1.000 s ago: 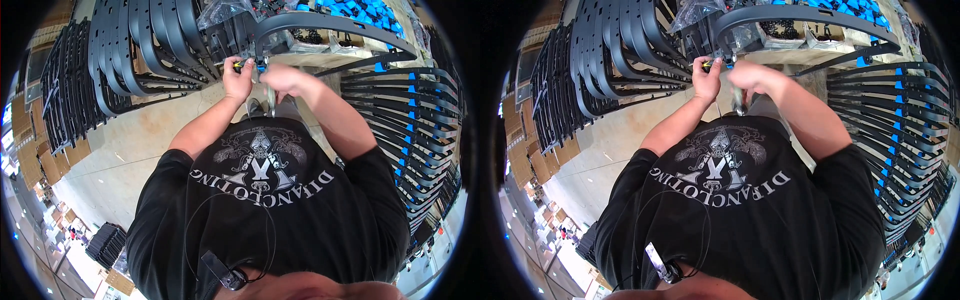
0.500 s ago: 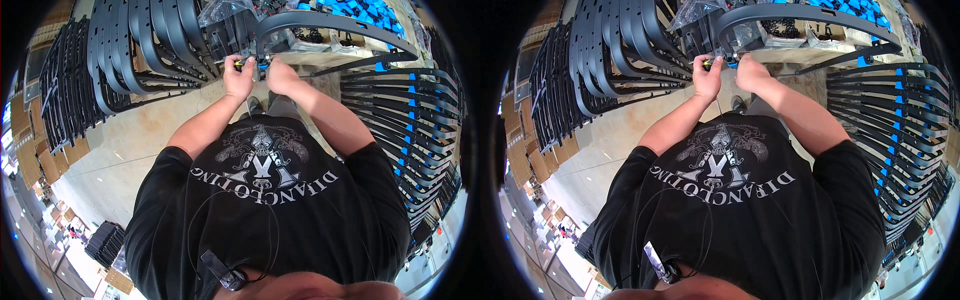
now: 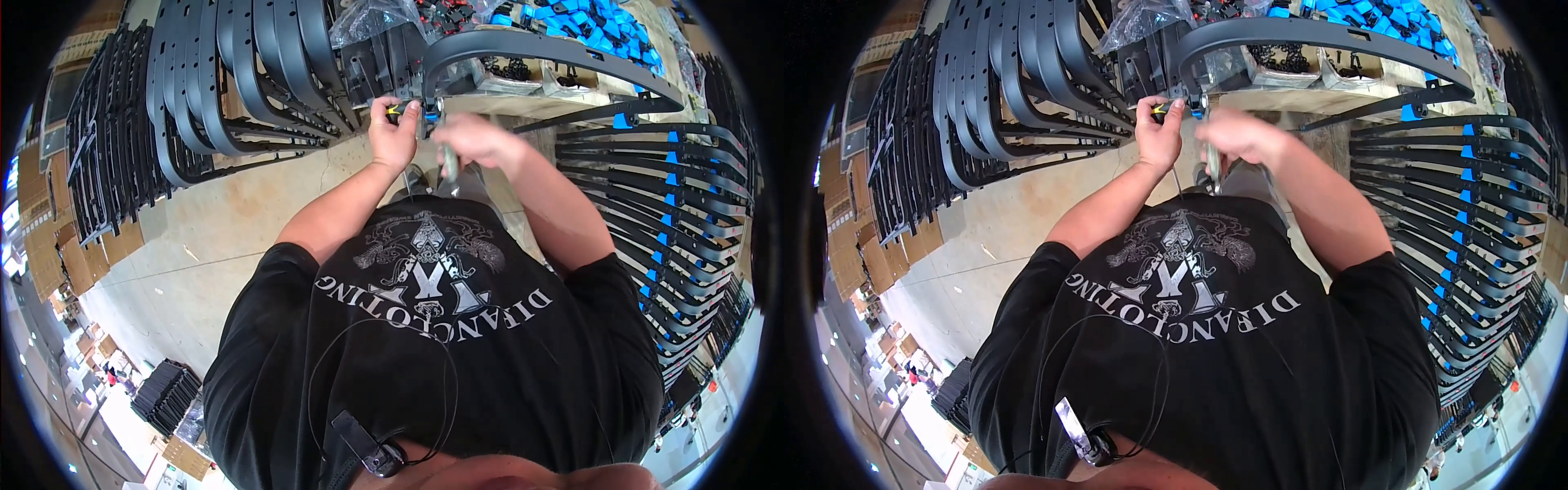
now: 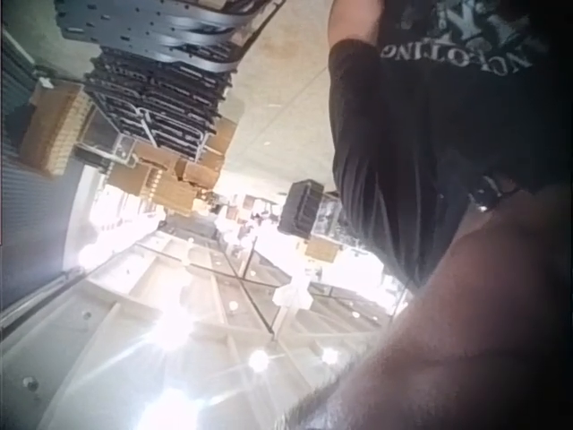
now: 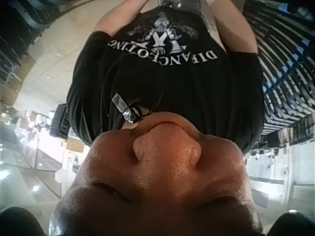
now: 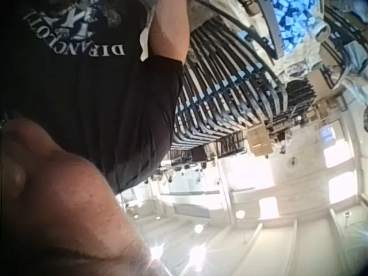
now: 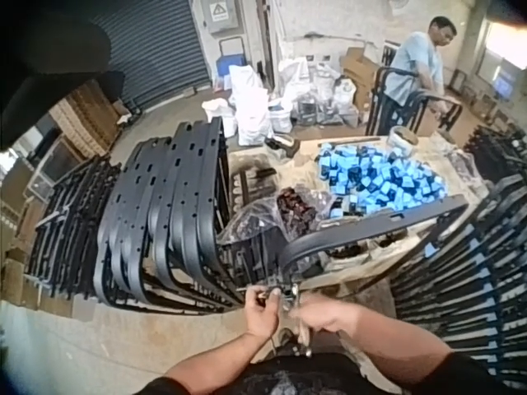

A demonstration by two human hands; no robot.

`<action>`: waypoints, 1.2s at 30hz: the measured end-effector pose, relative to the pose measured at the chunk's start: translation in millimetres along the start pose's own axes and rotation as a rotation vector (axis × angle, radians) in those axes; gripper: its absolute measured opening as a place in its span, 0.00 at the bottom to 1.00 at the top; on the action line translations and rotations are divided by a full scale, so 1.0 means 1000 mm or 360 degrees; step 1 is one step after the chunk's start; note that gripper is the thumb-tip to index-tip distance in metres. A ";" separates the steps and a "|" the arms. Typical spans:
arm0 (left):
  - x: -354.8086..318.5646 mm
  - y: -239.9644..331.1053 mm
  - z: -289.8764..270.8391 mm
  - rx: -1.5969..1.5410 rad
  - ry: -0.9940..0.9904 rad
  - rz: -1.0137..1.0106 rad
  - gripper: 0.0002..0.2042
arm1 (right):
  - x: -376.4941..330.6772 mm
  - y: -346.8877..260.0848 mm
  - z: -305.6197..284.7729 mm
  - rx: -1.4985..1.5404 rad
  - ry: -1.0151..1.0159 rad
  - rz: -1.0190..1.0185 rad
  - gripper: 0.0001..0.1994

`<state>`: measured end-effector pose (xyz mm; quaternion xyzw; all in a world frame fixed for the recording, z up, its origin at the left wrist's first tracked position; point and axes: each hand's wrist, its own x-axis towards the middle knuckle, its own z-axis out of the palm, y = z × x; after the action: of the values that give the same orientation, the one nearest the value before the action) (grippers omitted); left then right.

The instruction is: Assembling metal rack components by attaching plastic end caps and securing them with a tool.

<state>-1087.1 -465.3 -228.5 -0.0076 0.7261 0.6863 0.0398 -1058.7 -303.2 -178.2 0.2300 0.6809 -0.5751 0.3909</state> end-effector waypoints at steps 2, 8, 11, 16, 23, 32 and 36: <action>0.001 0.014 0.006 -0.0022 -0.0052 -0.0111 0.14 | 0.041 0.049 0.018 -0.1059 0.1031 -0.0605 0.12; -0.003 0.002 -0.005 -0.0012 0.0006 -0.0041 0.13 | -0.028 -0.019 0.013 -0.0025 -0.0106 0.0041 0.17; -0.003 0.003 0.000 0.0053 -0.0006 0.0047 0.14 | 0.015 0.022 0.026 -0.0922 0.0748 -0.0367 0.19; -0.010 0.005 -0.007 0.0151 0.0036 -0.0086 0.12 | -0.034 -0.022 0.020 0.0172 0.0024 0.0089 0.22; -0.009 0.001 0.001 0.0018 0.0017 -0.0037 0.13 | -0.003 0.010 0.032 -0.0839 0.0636 -0.0256 0.25; -0.006 0.005 0.000 0.0334 0.0088 0.0039 0.14 | -0.008 0.006 0.029 -0.0900 0.0532 -0.0124 0.30; -0.007 0.010 -0.006 0.0380 0.0015 -0.0079 0.16 | -0.005 0.015 0.028 -0.0668 0.0420 -0.0212 0.33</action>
<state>-1081.5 -470.9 -217.6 -0.0240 0.8026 0.5936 0.0540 -1037.2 -325.6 -184.1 0.1715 0.8441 -0.4107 0.2991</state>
